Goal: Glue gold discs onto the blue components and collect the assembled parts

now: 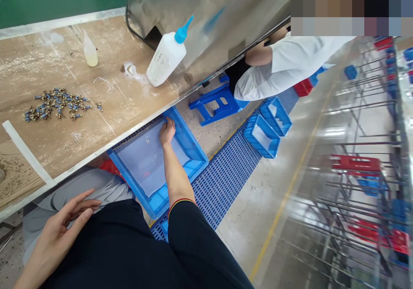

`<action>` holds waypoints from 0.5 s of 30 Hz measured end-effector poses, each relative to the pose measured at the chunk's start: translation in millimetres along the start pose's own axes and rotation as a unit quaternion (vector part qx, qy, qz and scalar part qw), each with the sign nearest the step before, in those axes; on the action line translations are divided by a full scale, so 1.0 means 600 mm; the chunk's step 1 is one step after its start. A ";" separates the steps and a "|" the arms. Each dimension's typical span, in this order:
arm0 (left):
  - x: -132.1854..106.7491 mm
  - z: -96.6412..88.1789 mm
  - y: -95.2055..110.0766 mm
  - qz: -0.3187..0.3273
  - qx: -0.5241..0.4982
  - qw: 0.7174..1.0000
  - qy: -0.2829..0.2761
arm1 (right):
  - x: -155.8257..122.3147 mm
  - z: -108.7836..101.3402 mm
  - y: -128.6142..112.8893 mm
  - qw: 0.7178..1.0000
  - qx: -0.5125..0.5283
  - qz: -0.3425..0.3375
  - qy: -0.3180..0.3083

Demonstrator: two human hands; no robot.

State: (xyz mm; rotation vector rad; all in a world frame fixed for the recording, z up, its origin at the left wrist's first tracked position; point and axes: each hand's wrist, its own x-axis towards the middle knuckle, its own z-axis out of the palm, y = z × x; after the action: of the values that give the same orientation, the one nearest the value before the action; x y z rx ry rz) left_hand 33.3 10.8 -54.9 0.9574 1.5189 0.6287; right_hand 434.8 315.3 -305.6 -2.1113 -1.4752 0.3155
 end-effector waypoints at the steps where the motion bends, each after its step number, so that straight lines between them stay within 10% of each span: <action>1: 0.000 0.000 0.000 0.000 0.001 1.000 -0.001 | -0.003 0.000 0.003 1.000 0.003 0.007 0.001; 15: -0.008 0.000 -0.019 -0.006 -0.001 1.000 -0.024 | 0.015 -0.001 -0.008 0.998 0.004 0.059 -0.002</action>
State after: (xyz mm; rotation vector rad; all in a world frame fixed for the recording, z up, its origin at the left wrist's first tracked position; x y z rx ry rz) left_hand 30.6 1.0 -61.7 0.9548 1.4799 0.5957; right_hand 434.5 324.8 -301.6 -2.1976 -1.3521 0.3676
